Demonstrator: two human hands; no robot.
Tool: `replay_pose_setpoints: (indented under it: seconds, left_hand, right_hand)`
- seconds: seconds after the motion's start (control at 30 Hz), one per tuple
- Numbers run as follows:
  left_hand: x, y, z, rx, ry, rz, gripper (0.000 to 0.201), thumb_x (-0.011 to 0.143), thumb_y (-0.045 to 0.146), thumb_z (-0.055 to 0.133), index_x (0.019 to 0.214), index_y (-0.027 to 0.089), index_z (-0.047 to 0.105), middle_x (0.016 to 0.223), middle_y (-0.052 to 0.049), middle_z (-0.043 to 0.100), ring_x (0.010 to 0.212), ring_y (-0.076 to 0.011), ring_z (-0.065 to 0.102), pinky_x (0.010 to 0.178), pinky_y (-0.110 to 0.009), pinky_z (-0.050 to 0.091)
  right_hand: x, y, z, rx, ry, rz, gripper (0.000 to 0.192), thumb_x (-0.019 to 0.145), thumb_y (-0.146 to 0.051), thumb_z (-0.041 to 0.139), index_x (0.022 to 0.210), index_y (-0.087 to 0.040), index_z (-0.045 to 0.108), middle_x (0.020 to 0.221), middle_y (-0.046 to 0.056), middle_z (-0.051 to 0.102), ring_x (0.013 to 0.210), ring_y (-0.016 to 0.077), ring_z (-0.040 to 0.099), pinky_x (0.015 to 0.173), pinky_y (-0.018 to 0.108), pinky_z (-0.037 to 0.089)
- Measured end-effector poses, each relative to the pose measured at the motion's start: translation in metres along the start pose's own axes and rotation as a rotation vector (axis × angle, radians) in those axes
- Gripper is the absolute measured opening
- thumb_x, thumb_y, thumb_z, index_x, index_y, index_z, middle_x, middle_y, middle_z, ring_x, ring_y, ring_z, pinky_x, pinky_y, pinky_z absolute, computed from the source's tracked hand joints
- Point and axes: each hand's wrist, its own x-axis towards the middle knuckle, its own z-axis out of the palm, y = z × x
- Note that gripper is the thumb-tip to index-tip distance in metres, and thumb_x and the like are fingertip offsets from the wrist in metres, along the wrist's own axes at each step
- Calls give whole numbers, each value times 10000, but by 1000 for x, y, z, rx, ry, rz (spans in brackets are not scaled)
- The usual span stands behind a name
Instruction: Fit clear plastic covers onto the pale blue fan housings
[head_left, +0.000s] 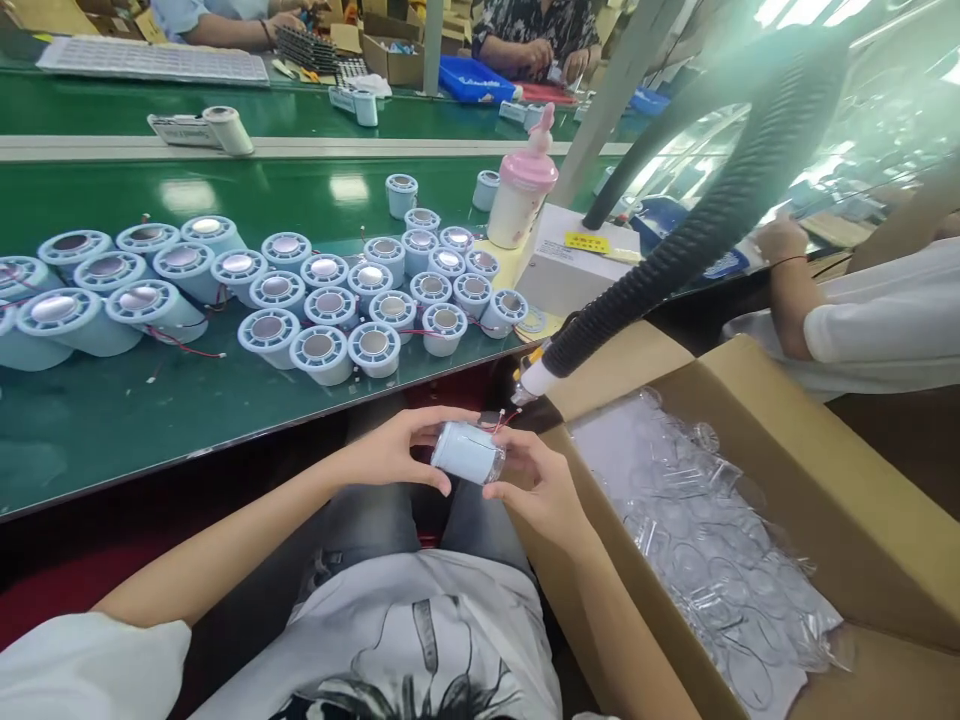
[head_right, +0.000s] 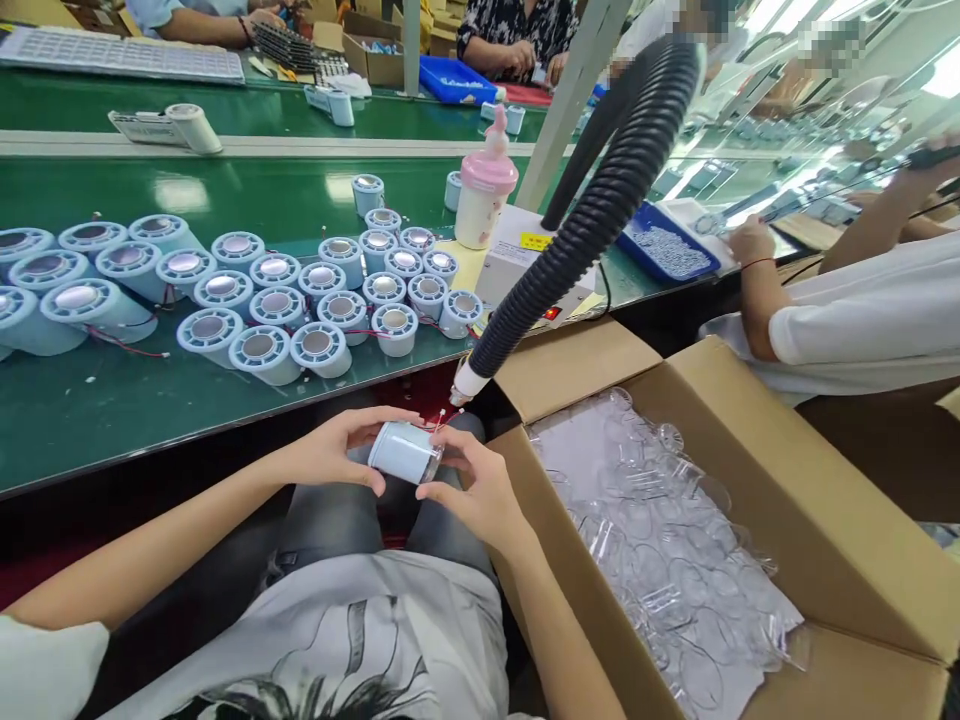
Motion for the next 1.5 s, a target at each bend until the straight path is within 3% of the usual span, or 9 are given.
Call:
replay_pose_setpoints:
  seconds: [0.17,0.37,0.73,0.9,1.07,1.23,1.4,1.5]
  left_hand:
    - [-35,14,4,94,34,62,750,632,216,822,1316,255,517,1351,-117,530,1233,-259,522,1016,-391,451]
    - [-53,23,3,227,75,168,756,636,240,822,1327,259,518,1368,-125,520,1269,-269,490,1046,-395,425]
    - [-66,28,2,321,92,219,752,658,278,809,1344,260,502,1378,-125,516,1273,-278,486,1062,-409,401]
    - [-69,29,2,345,91,238,757,667,270,805,1354,268,487,1392,-114,505,1289,-271,470,1074,-396,385]
    - [-70,29,2,340,86,266,764,663,258,808,1356,277,485,1400,-114,496,1285,-274,475,1070,-396,387]
    - [-71,30,2,320,77,266,756,665,253,805,1352,286,490,1407,-119,486,1282,-289,475,1057,-410,396]
    - [-72,32,4,347,79,277,694,696,250,783,1329,309,505,1415,-114,463,1266,-290,485,1041,-417,406]
    - [-74,35,8,325,116,234,624,717,238,761,1297,270,531,1357,-126,503,1235,-288,506,1015,-405,435]
  right_hand:
    - [-6,-21,14,-4,-102,18,434,708,-334,799,1083,-253,598,1096,44,645,950,202,646,845,335,571]
    - [-4,-35,26,153,-154,161,430,728,-385,775,1081,-246,571,978,34,664,874,184,647,731,292,578]
    - [4,-41,42,398,-160,430,440,723,-517,723,956,-206,518,712,-20,646,541,119,618,501,238,563]
    - [1,-35,45,433,-203,574,480,766,-616,626,940,-202,459,598,-14,657,485,169,656,430,236,536]
    - [3,-36,52,478,-233,666,522,738,-705,572,855,-211,447,522,-20,628,409,154,615,340,185,453]
    - [7,-43,56,516,-331,775,573,741,-751,495,823,-183,512,513,21,630,371,133,573,302,163,401]
    - [10,-48,54,580,-392,952,640,868,-703,256,759,-160,578,515,40,616,327,90,515,272,133,330]
    - [9,-46,55,544,-466,948,703,836,-754,226,654,-163,560,486,37,580,303,79,468,250,140,266]
